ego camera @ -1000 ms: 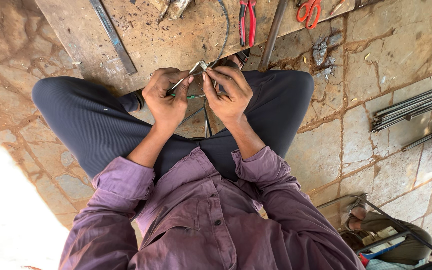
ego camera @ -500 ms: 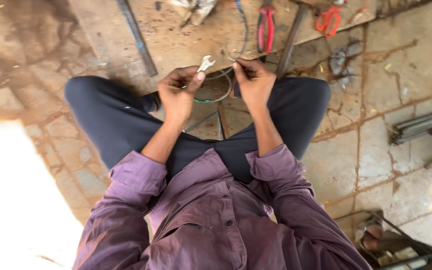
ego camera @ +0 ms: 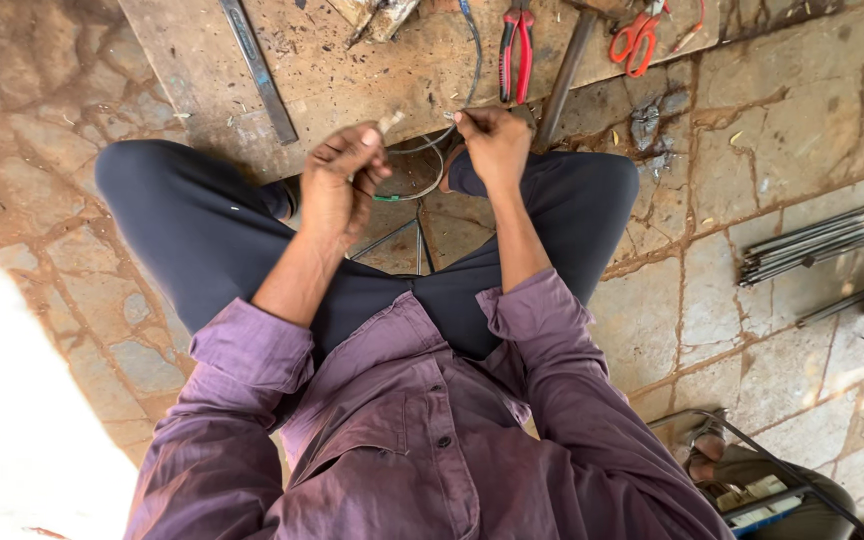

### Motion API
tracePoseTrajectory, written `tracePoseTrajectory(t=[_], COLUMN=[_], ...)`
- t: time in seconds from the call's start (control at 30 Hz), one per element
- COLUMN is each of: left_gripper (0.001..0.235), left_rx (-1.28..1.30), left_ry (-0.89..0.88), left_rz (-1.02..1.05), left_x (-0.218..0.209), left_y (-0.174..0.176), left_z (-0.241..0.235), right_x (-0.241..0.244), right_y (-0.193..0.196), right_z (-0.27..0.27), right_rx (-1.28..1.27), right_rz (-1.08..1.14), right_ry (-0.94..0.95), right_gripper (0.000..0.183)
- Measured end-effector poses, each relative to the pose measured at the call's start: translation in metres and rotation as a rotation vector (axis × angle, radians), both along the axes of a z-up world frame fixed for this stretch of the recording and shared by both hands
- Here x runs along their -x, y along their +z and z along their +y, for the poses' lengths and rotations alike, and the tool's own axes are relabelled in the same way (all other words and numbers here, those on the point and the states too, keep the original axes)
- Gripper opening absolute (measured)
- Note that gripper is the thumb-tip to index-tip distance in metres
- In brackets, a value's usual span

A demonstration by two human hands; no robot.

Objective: The person disassembles a cylindrical motor by removing screws with a screwdriver and prying components apart with a metal bar. They then use pliers to strip and manipulate wires before reassembling the unit.

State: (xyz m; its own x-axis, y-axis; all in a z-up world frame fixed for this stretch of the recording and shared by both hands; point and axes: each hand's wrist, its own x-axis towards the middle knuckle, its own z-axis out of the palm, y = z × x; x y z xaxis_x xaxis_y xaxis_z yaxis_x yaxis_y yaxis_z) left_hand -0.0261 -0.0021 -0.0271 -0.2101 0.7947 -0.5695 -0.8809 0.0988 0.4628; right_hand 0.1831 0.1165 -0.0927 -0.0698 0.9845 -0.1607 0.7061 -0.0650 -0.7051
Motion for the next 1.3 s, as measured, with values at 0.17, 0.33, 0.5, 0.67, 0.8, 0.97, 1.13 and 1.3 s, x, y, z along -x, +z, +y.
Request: tracePoseTrajectory(t=[0.17, 0.33, 0.5, 0.67, 0.8, 0.97, 1.13, 1.3], left_gripper=[0.019, 0.020, 0.025, 0.030, 0.030, 0.030, 0.033, 0.035], left_rx=[0.098, 0.211, 0.325, 0.447, 0.400, 0.382, 0.469, 0.660], left_ry=[0.144, 0.247, 0.347, 0.361, 0.392, 0.443, 0.382, 0.023], left_rz=[0.149, 0.455, 0.566, 0.531, 0.490, 0.512, 0.713, 0.847], left_x=[0.052, 0.111, 0.141, 0.151, 0.156, 0.155, 0.150, 0.132], left_y=[-0.011, -0.032, -0.062, -0.094, -0.099, -0.123, -0.182, -0.173], left_z=[0.000, -0.012, -0.028, -0.032, -0.026, -0.024, -0.024, -0.022], right_x=[0.010, 0.047, 0.139, 0.218, 0.237, 0.246, 0.197, 0.158], right_y=[-0.028, -0.008, -0.014, -0.030, -0.040, -0.030, -0.050, -0.066], right_z=[0.021, 0.001, -0.051, -0.075, -0.075, -0.066, -0.053, -0.057], right_rx=[-0.168, -0.145, -0.167, -0.078, -0.089, 0.124, 0.994, 0.926], right_rz=[0.051, -0.018, -0.084, -0.386, -0.478, -0.536, 0.545, 0.685], right_ry=[-0.049, -0.015, 0.521, 0.491, 0.488, 0.449, -0.123, -0.062], right_gripper=[0.020, 0.036, 0.035, 0.036, 0.041, 0.044, 0.038, 0.038])
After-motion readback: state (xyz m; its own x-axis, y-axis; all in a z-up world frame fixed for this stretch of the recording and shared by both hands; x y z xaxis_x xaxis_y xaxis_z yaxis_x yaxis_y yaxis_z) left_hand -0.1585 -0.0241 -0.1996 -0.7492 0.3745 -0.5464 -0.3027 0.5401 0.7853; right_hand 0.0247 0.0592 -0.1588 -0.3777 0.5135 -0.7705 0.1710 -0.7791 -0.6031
